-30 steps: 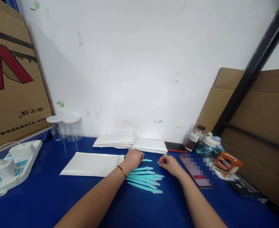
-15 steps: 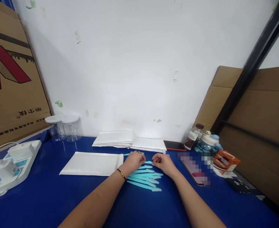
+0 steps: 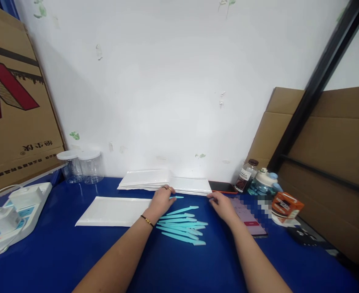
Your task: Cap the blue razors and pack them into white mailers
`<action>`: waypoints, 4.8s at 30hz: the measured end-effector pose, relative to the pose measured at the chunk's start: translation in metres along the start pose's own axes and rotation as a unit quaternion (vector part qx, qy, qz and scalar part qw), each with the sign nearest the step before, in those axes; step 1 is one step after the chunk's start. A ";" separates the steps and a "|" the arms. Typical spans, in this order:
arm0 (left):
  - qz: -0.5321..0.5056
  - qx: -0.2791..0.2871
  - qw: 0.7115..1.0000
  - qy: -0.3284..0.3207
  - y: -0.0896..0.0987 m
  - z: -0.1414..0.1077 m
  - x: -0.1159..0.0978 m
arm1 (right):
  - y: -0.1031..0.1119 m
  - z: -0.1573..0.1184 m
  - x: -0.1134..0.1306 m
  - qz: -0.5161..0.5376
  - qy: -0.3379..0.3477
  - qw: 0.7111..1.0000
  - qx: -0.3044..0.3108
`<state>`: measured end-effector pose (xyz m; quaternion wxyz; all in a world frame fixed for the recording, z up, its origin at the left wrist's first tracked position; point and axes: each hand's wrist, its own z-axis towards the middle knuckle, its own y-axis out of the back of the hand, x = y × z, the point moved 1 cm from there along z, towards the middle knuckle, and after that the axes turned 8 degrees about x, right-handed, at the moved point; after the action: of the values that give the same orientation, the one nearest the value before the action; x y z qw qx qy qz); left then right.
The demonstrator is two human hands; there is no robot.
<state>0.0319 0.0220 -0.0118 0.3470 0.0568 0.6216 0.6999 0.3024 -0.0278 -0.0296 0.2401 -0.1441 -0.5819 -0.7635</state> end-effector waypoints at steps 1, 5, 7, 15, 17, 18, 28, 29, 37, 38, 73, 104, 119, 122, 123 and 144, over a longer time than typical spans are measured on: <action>0.023 -0.001 0.999 0.033 0.005 -0.001 0.008 | 0.004 0.000 -0.007 -0.021 -0.008 1.000 -0.001; 0.063 0.045 0.993 0.094 0.012 -0.005 0.026 | 0.006 0.003 -0.023 -0.066 -0.023 0.997 0.037; 0.055 0.067 0.993 0.083 0.011 -0.004 0.025 | 0.003 0.004 -0.021 -0.071 -0.020 0.996 0.047; 0.030 0.089 0.994 0.058 0.007 -0.003 0.016 | -0.001 0.004 -0.013 0.013 -0.029 0.998 0.051; 0.029 0.084 0.994 0.056 0.007 -0.003 0.016 | 0.002 0.002 -0.011 0.012 -0.033 0.999 0.038; 0.030 0.081 0.995 0.055 0.007 -0.003 0.016 | 0.004 0.001 -0.009 0.014 -0.034 0.999 0.032; 0.034 0.086 0.994 0.054 0.013 -0.006 0.010 | 0.003 -0.018 0.044 0.116 0.102 0.969 0.195; 0.033 0.086 0.994 0.052 0.014 -0.006 0.010 | 0.002 -0.018 0.044 0.113 0.102 0.967 0.204; 0.008 0.088 0.996 0.010 0.001 -0.003 0.002 | 0.004 -0.005 -0.005 0.026 -0.036 0.995 0.084; 0.009 0.087 0.996 0.007 -0.001 -0.002 0.000 | 0.003 -0.003 -0.008 0.028 -0.041 0.996 0.071; -0.007 0.100 0.995 0.021 -0.002 0.000 -0.006 | -0.021 0.006 0.024 0.101 0.034 0.992 0.060; 0.125 0.238 0.962 -0.048 0.014 -0.036 -0.069 | -0.013 0.005 0.002 0.227 -0.028 0.973 -0.041; 0.171 0.223 0.960 -0.008 -0.013 -0.028 -0.086 | -0.008 0.002 0.014 0.301 -0.098 0.947 -0.054; 0.174 0.223 0.959 -0.002 -0.013 -0.027 -0.088 | -0.014 0.000 0.015 0.288 -0.145 0.944 -0.066; 0.174 0.225 0.959 0.003 -0.013 -0.026 -0.089 | -0.016 -0.001 0.017 0.287 -0.149 0.944 -0.065; 0.100 0.337 0.929 0.118 0.007 -0.004 -0.099 | -0.031 -0.003 0.047 0.303 -0.106 0.947 -0.014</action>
<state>0.1013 -0.0361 0.0280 0.1596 0.1489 0.8485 0.4821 0.2465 -0.0332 -0.0325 0.3949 -0.3970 -0.5219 -0.6435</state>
